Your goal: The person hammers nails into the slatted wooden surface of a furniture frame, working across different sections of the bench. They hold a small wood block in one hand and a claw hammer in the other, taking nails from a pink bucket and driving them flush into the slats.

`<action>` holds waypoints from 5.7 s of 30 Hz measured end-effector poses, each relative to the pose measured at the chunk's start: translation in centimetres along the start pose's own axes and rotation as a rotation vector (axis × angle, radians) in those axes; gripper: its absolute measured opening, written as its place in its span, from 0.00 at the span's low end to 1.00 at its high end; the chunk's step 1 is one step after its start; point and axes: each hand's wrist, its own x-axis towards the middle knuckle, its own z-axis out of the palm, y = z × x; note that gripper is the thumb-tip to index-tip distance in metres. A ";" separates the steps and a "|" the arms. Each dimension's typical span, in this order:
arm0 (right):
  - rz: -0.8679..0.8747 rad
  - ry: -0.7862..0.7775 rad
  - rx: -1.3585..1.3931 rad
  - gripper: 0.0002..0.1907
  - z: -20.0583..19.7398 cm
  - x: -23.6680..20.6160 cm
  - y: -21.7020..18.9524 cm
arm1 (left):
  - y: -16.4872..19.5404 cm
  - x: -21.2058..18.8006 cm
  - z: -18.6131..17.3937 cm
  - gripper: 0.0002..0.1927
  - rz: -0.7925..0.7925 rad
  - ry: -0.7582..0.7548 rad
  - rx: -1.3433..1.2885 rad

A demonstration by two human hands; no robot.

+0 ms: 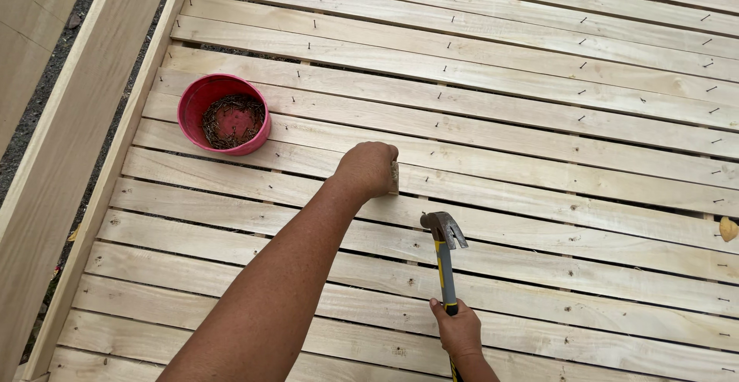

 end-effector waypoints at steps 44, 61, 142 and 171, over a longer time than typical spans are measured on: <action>0.157 -0.080 -0.053 0.17 -1.7 0.9 0.9 | 0.2 -2.2 2.2 0.07 -0.007 0.071 -0.056; 0.130 -0.105 -0.102 0.15 -2.1 1.9 1.8 | -2.2 -2.9 -2.3 0.23 -0.010 0.003 -0.082; 0.113 0.004 0.210 0.21 -1.4 -0.2 0.4 | 0.9 -4.4 -0.5 0.14 -0.077 0.033 -0.006; -0.089 0.078 0.252 0.21 0.6 0.3 -0.6 | 2.2 -1.0 -0.3 0.08 -0.006 -0.005 0.062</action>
